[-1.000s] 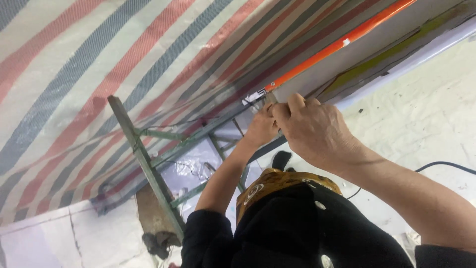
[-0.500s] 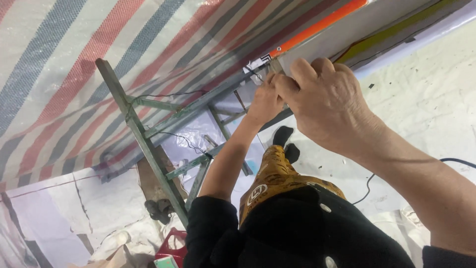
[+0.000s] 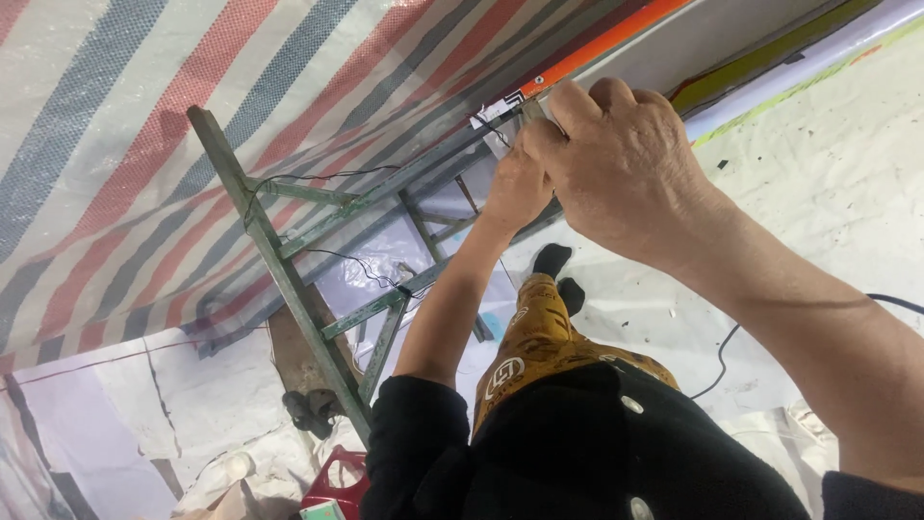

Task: Using a screwdriver to repair or assemble an electronic light fixture on a metal frame

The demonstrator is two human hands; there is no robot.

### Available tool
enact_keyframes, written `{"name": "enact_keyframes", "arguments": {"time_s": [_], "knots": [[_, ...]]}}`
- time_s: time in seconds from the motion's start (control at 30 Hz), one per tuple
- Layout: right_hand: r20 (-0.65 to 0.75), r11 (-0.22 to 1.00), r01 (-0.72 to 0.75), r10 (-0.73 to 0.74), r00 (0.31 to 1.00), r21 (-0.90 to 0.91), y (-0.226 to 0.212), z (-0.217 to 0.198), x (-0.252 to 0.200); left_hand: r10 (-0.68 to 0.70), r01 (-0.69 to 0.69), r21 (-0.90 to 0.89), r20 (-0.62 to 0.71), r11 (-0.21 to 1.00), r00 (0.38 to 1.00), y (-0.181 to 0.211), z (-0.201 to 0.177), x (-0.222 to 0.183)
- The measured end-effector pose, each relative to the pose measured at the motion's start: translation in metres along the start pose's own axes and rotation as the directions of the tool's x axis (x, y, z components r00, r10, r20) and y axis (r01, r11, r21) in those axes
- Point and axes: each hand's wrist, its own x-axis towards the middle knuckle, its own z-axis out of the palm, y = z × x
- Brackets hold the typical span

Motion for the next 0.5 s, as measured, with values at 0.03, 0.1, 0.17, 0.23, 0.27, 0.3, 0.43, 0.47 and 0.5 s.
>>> {"name": "enact_keyframes", "arguments": {"time_s": [0.03,0.1,0.17,0.23,0.27,0.3,0.43,0.47,0.5], "knots": [[-0.004,1.000,0.000,0.000,1.000,-0.006,-0.002,0.001,0.001,0.006,-0.006,0.001,-0.004,1.000,1.000,-0.001,0.001,-0.002],[-0.060,1.000,-0.013,0.013,0.998,0.000,-0.003,0.000,0.005,0.033,-0.032,0.050,-0.020,0.998,0.999,-0.002,0.004,-0.002],[-0.089,1.000,-0.019,0.019,0.996,0.002,-0.004,-0.002,0.008,0.059,-0.056,0.077,-0.033,0.995,0.998,-0.006,0.007,-0.001],[-0.118,1.000,-0.028,0.028,0.993,0.002,-0.003,0.002,0.008,0.088,-0.083,0.101,-0.044,0.991,0.995,-0.009,0.012,-0.001],[-0.080,0.979,-0.073,0.089,0.993,0.192,-0.003,0.007,0.007,0.106,-0.099,0.125,-0.050,0.987,0.993,-0.011,0.014,-0.002],[-0.033,0.921,-0.120,0.143,0.989,0.371,-0.001,0.011,0.006,0.126,-0.116,0.147,-0.058,0.982,0.990,-0.013,0.018,-0.001],[-0.145,0.888,-0.178,0.261,0.955,0.424,0.007,0.035,-0.001,0.237,-0.195,0.194,-0.230,0.962,0.944,-0.037,0.043,-0.008],[-0.105,0.858,-0.213,0.293,0.950,0.468,0.008,0.036,-0.001,0.216,-0.165,0.214,-0.242,0.963,0.946,-0.040,0.045,-0.009],[-0.060,0.824,-0.246,0.319,0.946,0.510,0.009,0.036,-0.003,0.189,-0.130,0.231,-0.256,0.964,0.948,-0.040,0.049,-0.012]]}}
